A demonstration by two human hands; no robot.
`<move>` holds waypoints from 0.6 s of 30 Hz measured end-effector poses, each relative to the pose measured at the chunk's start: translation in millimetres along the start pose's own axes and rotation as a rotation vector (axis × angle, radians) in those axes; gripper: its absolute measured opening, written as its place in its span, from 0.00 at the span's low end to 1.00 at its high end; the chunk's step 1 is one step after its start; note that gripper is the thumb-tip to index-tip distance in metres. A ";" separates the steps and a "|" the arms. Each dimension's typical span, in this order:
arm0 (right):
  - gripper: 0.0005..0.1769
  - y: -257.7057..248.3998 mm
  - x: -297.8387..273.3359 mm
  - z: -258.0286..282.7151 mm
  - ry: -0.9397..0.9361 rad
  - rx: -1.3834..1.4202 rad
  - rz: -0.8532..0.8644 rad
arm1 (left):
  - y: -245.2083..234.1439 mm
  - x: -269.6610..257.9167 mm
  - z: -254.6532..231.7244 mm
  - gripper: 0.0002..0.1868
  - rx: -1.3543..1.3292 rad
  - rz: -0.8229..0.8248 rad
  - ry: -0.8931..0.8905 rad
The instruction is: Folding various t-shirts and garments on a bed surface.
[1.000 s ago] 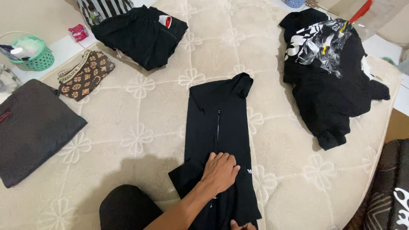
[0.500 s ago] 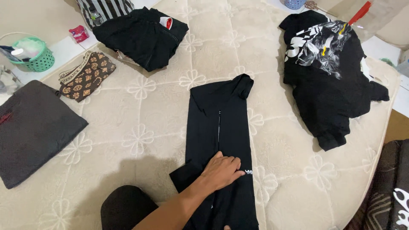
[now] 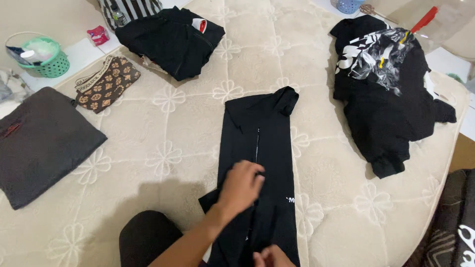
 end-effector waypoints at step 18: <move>0.59 -24.4 5.8 207.8 -0.370 0.087 0.108 | -52.2 -23.2 -9.3 0.24 -0.598 0.763 -0.612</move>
Point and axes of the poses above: each hand's wrist, its own x-axis towards the middle knuckle, its own y-axis out of the palm, z = x × y, the point moved 2 cm from there along x, towards the middle knuckle, and after that the axes turned 6 degrees about x, right-handed, at the moved point
